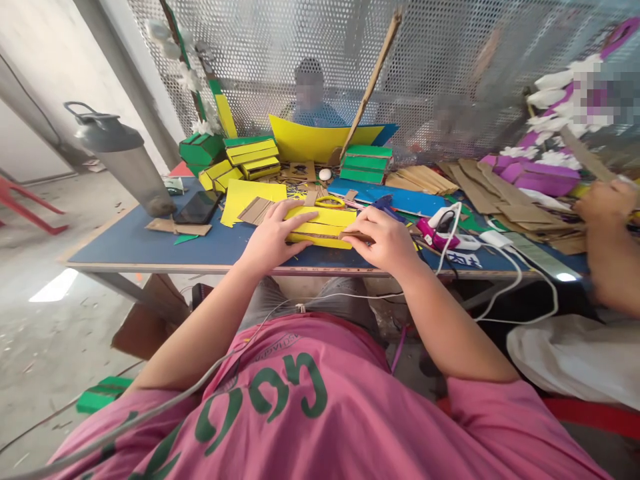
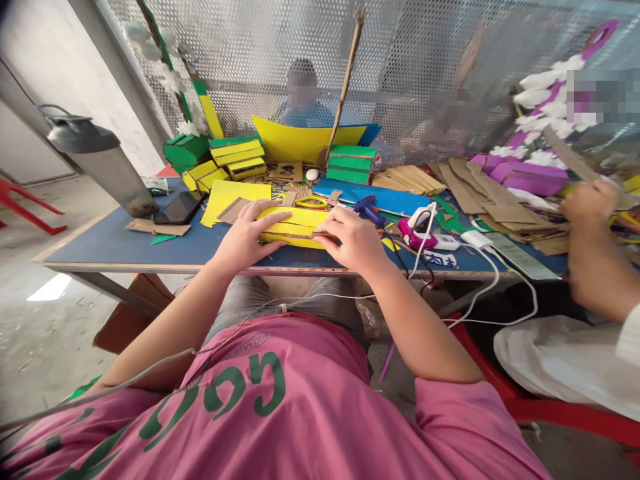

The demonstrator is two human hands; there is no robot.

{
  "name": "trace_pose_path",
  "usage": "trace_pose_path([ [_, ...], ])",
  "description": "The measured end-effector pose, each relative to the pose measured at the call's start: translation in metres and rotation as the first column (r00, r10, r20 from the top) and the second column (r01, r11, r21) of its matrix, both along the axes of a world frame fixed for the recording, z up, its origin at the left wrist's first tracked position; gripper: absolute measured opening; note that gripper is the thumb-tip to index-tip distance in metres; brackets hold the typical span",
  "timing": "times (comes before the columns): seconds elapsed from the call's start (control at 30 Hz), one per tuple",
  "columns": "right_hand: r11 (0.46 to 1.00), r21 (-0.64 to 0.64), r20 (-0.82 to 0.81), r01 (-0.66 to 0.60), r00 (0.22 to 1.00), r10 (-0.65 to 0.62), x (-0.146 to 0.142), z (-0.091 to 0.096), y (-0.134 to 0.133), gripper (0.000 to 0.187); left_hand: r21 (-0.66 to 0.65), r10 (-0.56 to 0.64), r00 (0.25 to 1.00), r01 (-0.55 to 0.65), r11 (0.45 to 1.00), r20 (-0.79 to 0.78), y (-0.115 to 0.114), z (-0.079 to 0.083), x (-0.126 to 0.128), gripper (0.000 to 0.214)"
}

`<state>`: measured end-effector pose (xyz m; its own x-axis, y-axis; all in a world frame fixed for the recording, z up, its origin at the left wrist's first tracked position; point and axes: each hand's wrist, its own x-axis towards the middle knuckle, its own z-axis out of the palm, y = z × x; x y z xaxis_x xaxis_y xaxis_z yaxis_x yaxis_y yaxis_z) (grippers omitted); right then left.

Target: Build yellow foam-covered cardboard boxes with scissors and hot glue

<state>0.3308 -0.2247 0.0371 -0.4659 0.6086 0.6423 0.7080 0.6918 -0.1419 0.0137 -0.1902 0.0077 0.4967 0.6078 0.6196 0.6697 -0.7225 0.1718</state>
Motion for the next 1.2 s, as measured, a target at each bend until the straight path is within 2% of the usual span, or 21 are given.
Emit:
trace_pose_path([
  [0.3, 0.999, 0.028, 0.025, 0.02, 0.999, -0.021, 0.0, -0.001, 0.011, 0.013, -0.015, -0.003, 1.0, 0.003, 1.0, 0.008, 0.001, -0.001, -0.001, 0.06],
  [0.53, 0.995, 0.077, 0.062, 0.066, 0.996, -0.07, -0.007, 0.0, 0.01, 0.012, -0.011, 0.008, 1.0, -0.008, 1.0, -0.002, 0.003, -0.001, 0.0, 0.06],
  [0.93, 0.993, 0.084, 0.09, 0.083, 0.992, -0.091, -0.01, 0.008, 0.015, 0.014, -0.01, 0.011, 1.0, -0.011, 1.0, -0.013, 0.005, 0.0, 0.0, 0.059],
  [1.0, 0.982, 0.098, 0.048, 0.161, 0.985, -0.167, -0.005, 0.013, 0.02, 0.017, -0.01, 0.014, 1.0, -0.015, 1.0, -0.014, 0.005, 0.0, 0.0, 0.058],
  [1.1, 0.932, 0.121, -0.15, 0.341, 0.935, -0.323, 0.009, 0.025, 0.032, 0.023, 0.002, 0.008, 1.0, -0.008, 1.0, -0.016, 0.005, -0.002, -0.001, 0.058],
  [1.2, 0.889, 0.187, -0.378, 0.419, 0.865, -0.328, 0.025, 0.031, 0.042, 0.027, 0.018, 0.001, 1.0, 0.0, 1.0, -0.021, 0.004, -0.003, -0.001, 0.059],
])
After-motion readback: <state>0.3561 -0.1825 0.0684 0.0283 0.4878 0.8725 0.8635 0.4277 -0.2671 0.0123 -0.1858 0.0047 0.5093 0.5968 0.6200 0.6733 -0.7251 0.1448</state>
